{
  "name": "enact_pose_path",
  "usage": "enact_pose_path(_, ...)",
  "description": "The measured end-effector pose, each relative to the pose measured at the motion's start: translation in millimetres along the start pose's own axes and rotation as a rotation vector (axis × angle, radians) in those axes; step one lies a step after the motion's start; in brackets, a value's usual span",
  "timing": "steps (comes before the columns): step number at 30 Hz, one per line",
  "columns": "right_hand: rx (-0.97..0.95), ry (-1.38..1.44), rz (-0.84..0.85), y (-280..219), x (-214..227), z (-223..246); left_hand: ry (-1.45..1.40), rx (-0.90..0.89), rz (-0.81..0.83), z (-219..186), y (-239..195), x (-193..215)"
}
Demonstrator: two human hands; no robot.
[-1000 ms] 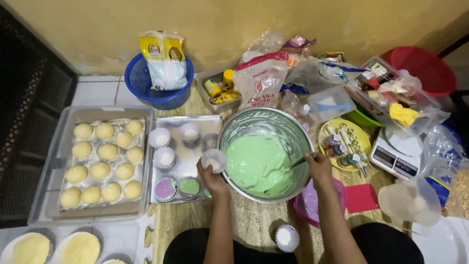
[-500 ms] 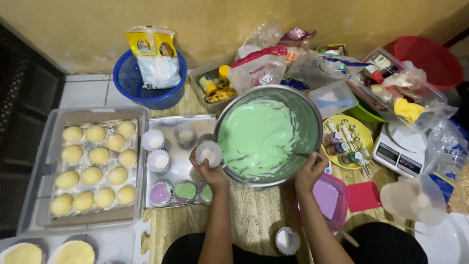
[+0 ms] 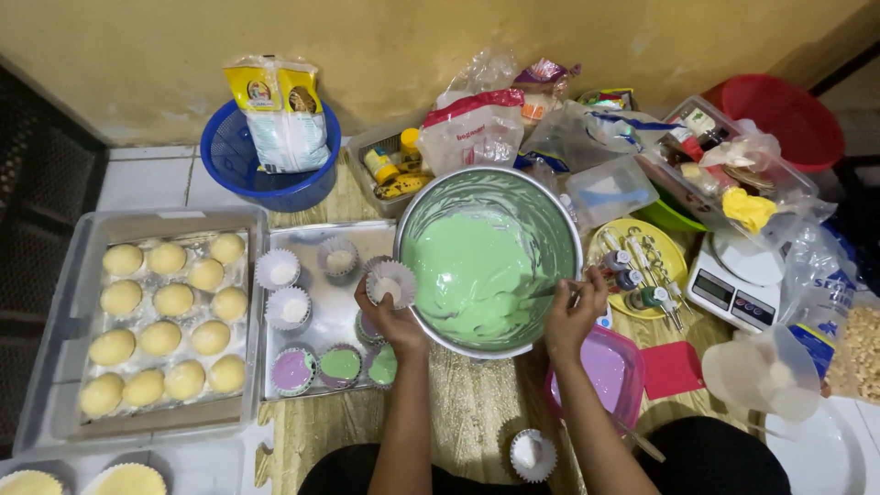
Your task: Using a spoon to fill individual cupcake liners with green batter from a large mixing bowl.
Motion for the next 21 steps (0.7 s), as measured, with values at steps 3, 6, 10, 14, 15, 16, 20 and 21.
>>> enact_pose_path(3,0.173,0.004,0.149,-7.4,8.7,-1.8,0.021,-0.010,0.003,1.5,0.2,0.8)
enact_pose_path(6,0.198,0.012,0.354,-26.6,16.9,3.8,0.056,-0.015,0.035,-7.6,-6.7,0.2)
enact_pose_path(10,0.213,-0.135,0.480,-33.2,52.5,51.2,0.101,-0.036,0.030,-18.7,-18.9,13.4)
enact_pose_path(14,0.098,-0.109,0.475,-30.2,76.8,58.3,0.037,0.161,0.026,-56.0,-64.6,28.3)
enact_pose_path(15,0.072,-0.056,0.446,-27.4,81.3,61.9,0.036,0.284,0.021,-64.2,-75.9,32.0)
enact_pose_path(16,0.074,-0.055,0.447,-24.0,81.1,63.9,0.034,0.282,0.021,-65.0,-83.7,35.7)
enact_pose_path(20,0.041,-0.035,0.336,-14.3,68.8,54.2,0.068,0.366,0.095,-43.3,-90.1,46.1)
enact_pose_path(21,0.023,-0.033,0.336,-12.3,62.4,47.1,0.075,0.326,0.153,-33.0,-86.7,47.3)
Point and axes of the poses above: each hand's wrist, its own y-axis towards the middle knuckle, its own x-axis out of the back of the hand, z = x × y, the point moved 2 cm from there along y, towards the middle knuckle, and after that the axes turned 10 degrees about y, right-handed, at the moved point
